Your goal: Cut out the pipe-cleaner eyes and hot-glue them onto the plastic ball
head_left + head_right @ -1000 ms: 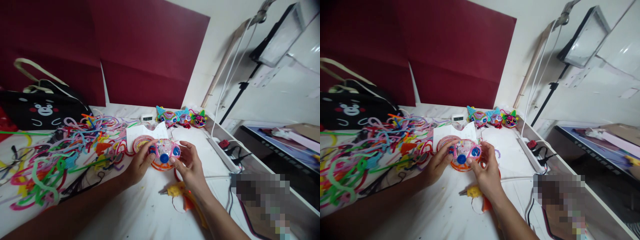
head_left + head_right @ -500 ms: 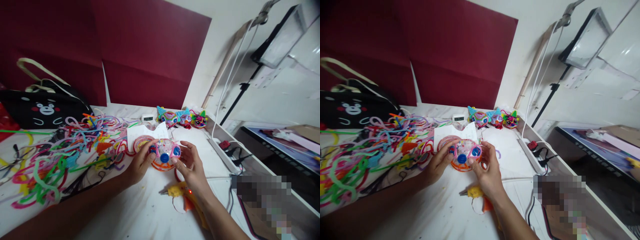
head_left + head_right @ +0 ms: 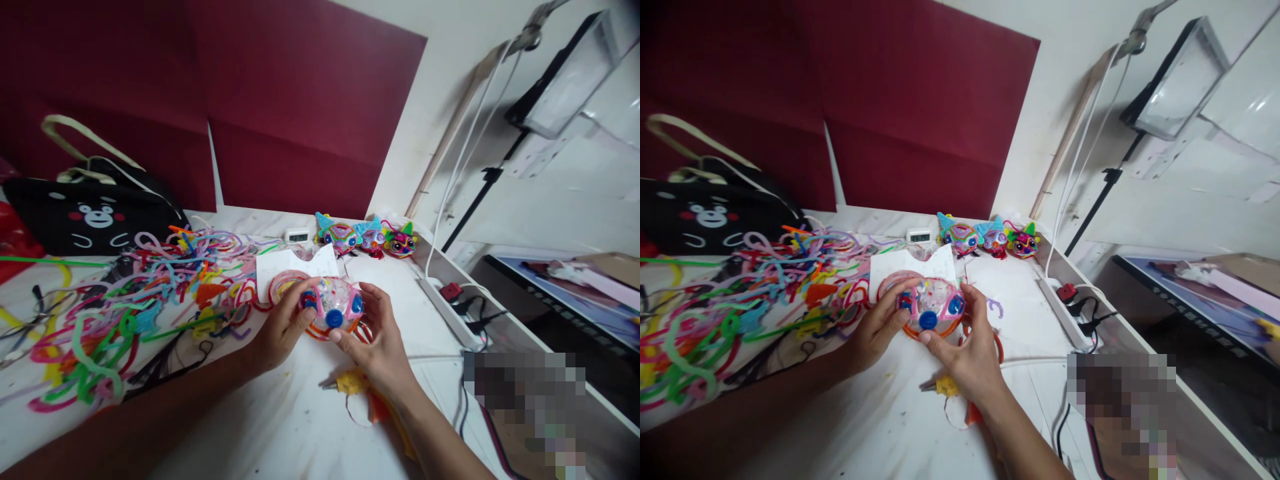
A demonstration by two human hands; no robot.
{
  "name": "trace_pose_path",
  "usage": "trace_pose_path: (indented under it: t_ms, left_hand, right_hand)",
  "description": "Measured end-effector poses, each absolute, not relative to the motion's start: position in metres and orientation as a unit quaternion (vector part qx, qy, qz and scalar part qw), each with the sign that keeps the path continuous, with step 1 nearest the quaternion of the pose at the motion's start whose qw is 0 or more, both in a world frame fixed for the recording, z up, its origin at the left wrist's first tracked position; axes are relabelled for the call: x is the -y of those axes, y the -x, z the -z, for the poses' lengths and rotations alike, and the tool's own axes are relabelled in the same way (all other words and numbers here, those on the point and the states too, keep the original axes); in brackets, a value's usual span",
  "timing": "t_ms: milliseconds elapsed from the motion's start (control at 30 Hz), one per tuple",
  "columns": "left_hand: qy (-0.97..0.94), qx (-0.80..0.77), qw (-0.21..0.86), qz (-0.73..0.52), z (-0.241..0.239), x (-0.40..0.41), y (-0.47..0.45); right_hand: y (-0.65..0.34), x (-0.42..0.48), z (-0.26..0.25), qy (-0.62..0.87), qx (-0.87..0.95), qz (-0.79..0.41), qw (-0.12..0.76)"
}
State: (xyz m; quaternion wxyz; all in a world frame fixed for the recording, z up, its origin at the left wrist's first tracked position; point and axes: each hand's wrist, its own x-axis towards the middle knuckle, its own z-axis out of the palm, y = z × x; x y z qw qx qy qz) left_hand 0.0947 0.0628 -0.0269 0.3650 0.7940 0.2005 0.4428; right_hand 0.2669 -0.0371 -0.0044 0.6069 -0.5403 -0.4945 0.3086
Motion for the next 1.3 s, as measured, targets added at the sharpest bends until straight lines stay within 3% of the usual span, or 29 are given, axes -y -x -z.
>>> trace_pose_path:
  t_ms: [333, 700, 933, 1167, 1233, 1300]
  left_hand:
    - [-0.793, -0.161, 0.355, -0.467, 0.033, -0.061, -0.097]
    - [-0.650, -0.142, 0.581, -0.469, 0.007, -0.046, -0.102]
    - [-0.638, -0.117, 0.588, -0.484, -0.010, -0.041, -0.099]
    - [-0.684, -0.104, 0.512, -0.510, -0.019, -0.043, -0.095]
    - [-0.700, -0.083, 0.485, -0.518, -0.021, -0.045, -0.094]
    - [-0.713, -0.072, 0.458, -0.526, -0.023, -0.046, -0.093]
  right_hand:
    - [-0.265, 0.035, 0.010, 0.557, 0.524, -0.251, 0.594]
    - [-0.263, 0.036, 0.008, 0.523, 0.509, -0.285, 0.622]
    - [-0.263, 0.037, 0.008, 0.485, 0.526, -0.304, 0.629]
    - [-0.286, 0.056, -0.029, 0.511, 0.573, -0.265, 0.584]
    - [-0.299, 0.072, -0.038, 0.566, 0.585, -0.224, 0.536]
    - [-0.309, 0.092, -0.041, 0.642, 0.609, -0.188, 0.426]
